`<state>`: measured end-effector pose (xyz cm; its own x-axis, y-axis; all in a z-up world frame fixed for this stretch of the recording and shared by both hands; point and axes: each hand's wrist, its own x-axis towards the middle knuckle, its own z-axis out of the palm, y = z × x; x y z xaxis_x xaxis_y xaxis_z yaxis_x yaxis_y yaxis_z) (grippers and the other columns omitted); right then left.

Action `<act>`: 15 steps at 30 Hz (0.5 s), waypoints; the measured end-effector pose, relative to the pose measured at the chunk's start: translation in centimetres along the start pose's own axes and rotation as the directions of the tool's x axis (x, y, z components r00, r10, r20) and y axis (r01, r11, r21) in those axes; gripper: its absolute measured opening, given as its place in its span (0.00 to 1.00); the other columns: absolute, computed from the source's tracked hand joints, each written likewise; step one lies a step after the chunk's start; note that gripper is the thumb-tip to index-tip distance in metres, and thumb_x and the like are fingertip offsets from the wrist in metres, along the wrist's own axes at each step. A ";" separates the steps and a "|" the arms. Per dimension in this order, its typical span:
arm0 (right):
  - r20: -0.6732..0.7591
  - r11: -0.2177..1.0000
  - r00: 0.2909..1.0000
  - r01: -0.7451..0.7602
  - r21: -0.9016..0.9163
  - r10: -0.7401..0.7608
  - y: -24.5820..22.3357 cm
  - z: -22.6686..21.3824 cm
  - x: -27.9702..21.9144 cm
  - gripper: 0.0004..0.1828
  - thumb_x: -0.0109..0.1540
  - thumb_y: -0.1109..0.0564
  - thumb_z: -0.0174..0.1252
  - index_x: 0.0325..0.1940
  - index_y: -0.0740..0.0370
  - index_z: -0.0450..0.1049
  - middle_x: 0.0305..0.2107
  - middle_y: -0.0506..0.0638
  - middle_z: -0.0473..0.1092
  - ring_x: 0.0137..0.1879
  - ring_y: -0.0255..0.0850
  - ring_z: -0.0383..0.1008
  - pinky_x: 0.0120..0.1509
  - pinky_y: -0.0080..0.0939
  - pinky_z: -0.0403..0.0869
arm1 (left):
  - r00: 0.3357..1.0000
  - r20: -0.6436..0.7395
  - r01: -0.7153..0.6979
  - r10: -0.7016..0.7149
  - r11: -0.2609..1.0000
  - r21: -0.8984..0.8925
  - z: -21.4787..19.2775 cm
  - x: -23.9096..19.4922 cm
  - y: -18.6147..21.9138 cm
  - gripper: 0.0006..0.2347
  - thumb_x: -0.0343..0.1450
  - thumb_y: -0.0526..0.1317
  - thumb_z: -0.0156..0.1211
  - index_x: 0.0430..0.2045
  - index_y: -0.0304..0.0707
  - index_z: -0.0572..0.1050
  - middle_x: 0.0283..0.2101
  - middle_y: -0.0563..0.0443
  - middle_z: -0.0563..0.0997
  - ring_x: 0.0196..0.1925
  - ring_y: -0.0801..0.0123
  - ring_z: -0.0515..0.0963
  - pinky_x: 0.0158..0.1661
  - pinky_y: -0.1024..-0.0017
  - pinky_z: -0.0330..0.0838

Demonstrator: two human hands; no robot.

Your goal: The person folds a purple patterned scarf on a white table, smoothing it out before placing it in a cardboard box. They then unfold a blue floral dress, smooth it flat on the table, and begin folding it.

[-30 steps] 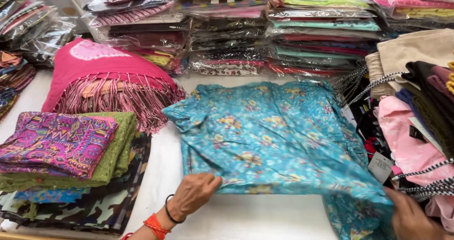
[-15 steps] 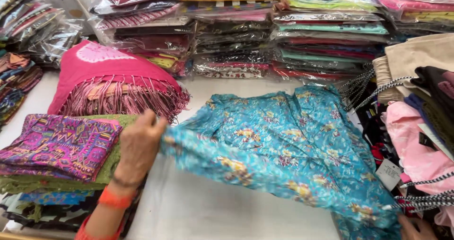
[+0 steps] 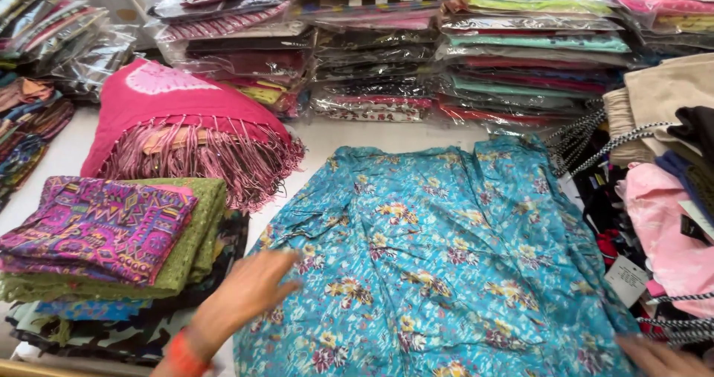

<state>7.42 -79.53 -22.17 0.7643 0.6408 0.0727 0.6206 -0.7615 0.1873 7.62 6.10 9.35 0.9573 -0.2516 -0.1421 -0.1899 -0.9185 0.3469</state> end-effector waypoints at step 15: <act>-0.059 0.784 0.855 -0.443 0.435 0.516 -9.2 -22.4 51.3 0.28 0.66 0.43 0.53 0.68 0.51 0.64 0.60 0.58 0.66 0.55 0.61 0.74 0.54 0.58 0.75 | 0.801 -0.490 0.368 -0.345 0.928 -0.053 5.6 22.5 -11.3 0.09 0.67 0.34 0.58 0.40 0.40 0.79 0.40 0.28 0.82 0.45 0.35 0.82 0.46 0.45 0.76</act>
<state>36.95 -37.42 1.79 0.9630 0.1609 0.2162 0.2242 -0.9234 -0.3116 30.11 9.07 -2.95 0.9387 0.2653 0.2202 0.1879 -0.9292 0.3183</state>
